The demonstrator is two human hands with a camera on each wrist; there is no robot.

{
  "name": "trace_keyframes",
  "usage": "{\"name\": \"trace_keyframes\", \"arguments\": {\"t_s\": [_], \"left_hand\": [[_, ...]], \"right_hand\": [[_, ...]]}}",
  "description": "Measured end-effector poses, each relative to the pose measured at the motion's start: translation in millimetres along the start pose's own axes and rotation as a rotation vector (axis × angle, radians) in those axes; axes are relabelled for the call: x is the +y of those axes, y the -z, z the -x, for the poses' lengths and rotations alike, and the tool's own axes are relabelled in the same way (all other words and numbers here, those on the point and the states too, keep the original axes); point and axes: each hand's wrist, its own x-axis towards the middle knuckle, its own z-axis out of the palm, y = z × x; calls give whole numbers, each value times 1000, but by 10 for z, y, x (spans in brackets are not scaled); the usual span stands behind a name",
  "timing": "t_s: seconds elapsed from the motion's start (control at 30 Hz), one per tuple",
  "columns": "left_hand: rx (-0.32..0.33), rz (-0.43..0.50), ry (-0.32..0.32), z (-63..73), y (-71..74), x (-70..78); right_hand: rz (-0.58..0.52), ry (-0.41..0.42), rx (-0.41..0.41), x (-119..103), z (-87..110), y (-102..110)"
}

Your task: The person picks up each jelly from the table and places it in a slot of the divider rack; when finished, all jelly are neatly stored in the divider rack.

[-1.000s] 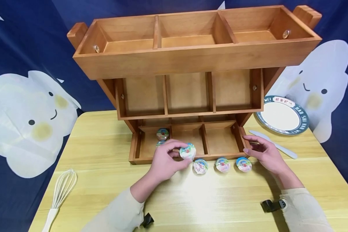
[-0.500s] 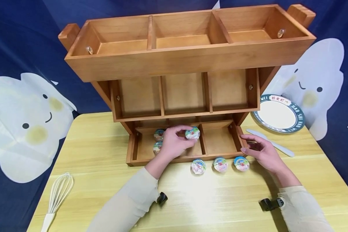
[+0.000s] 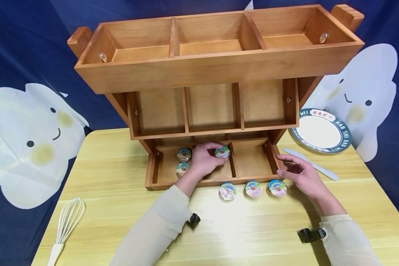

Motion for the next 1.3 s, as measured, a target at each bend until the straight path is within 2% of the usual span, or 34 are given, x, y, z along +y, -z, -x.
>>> {"name": "trace_keyframes", "arguments": {"t_s": [0.2, 0.67, 0.9, 1.07, 1.2, 1.3], "left_hand": [[5, -49, 31, -35, -42, -20], [-1, -93, 71, -78, -75, -53], [-49, -89, 96, -56, -34, 5], [-77, -84, 97, 35, 91, 69], [-82, 40, 77, 197, 235, 120], [-85, 139, 67, 365, 319, 143]], "right_hand": [[-6, 3, 2, -9, 2, -3], [-9, 9, 5, 8, 10, -6], [-9, 3, 8, 23, 3, -3], [-6, 2, 5, 30, 3, 0], [-8, 4, 3, 29, 2, 0], [-12, 4, 0, 24, 0, -2]]}}
